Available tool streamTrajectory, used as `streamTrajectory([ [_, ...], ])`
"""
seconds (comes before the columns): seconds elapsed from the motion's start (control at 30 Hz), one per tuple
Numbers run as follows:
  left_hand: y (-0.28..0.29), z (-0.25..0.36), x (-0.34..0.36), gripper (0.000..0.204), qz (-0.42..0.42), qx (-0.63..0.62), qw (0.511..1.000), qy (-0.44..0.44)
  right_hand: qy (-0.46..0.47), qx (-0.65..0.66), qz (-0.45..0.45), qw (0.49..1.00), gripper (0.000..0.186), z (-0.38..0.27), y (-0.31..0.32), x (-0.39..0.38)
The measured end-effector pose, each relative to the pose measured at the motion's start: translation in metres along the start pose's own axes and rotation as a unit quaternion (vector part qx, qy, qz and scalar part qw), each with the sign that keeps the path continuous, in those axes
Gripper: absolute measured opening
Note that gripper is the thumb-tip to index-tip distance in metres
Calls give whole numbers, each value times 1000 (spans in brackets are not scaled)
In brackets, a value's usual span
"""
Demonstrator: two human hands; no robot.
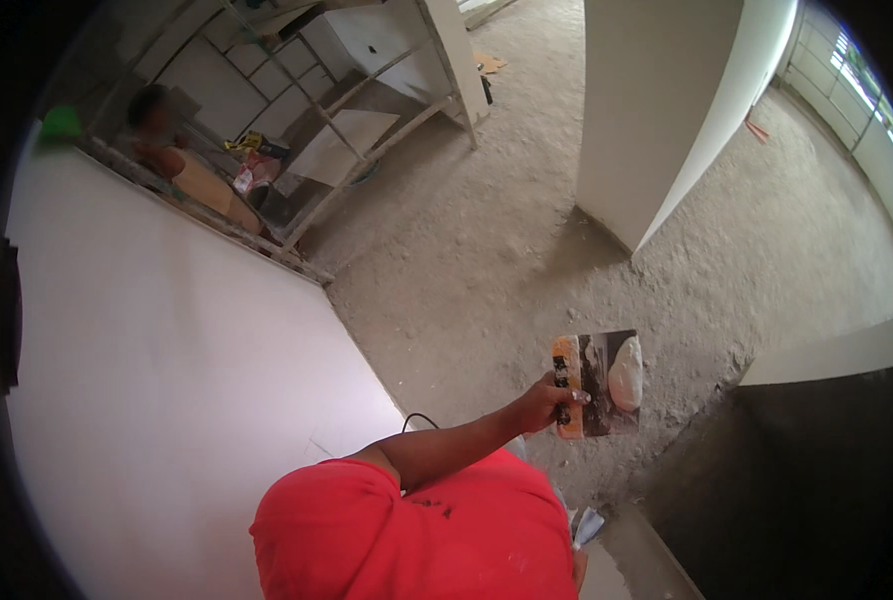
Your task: The person applies plaster to a wall using a trowel and a smaller scraper. They repeatedly scoop plaster from a board and spread it onto the wall surface, smoothing it with the trowel. The person occasionally pauses to reload the trowel from the board.
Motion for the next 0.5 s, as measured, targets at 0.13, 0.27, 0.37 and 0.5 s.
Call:
streamTrajectory([
  [0.13,8,-3,-4,38,-14,24,1000,7,-7,38,-10,999,30,20,-7,13],
  [0.27,13,-9,-8,38,5,37,999,-11,-6,33,-18,999,30,22,3,28],
  [0.37,17,-16,-11,36,27,44,998,-37,-4,30,-24,999,29,22,13,41],
  [0.5,23,-22,-10,35,50,59,995,-57,5,24,-35,999,29,16,17,56],
])
Point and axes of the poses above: each hand's wrist, its own x-axis towards the middle knuckle, its own y-axis out of the back of the hand, z = x × y, the point moved 7 cm from there along x, towards the middle knuckle, and after that the axes turned 7 degrees about -y, right-handed, at the moved point
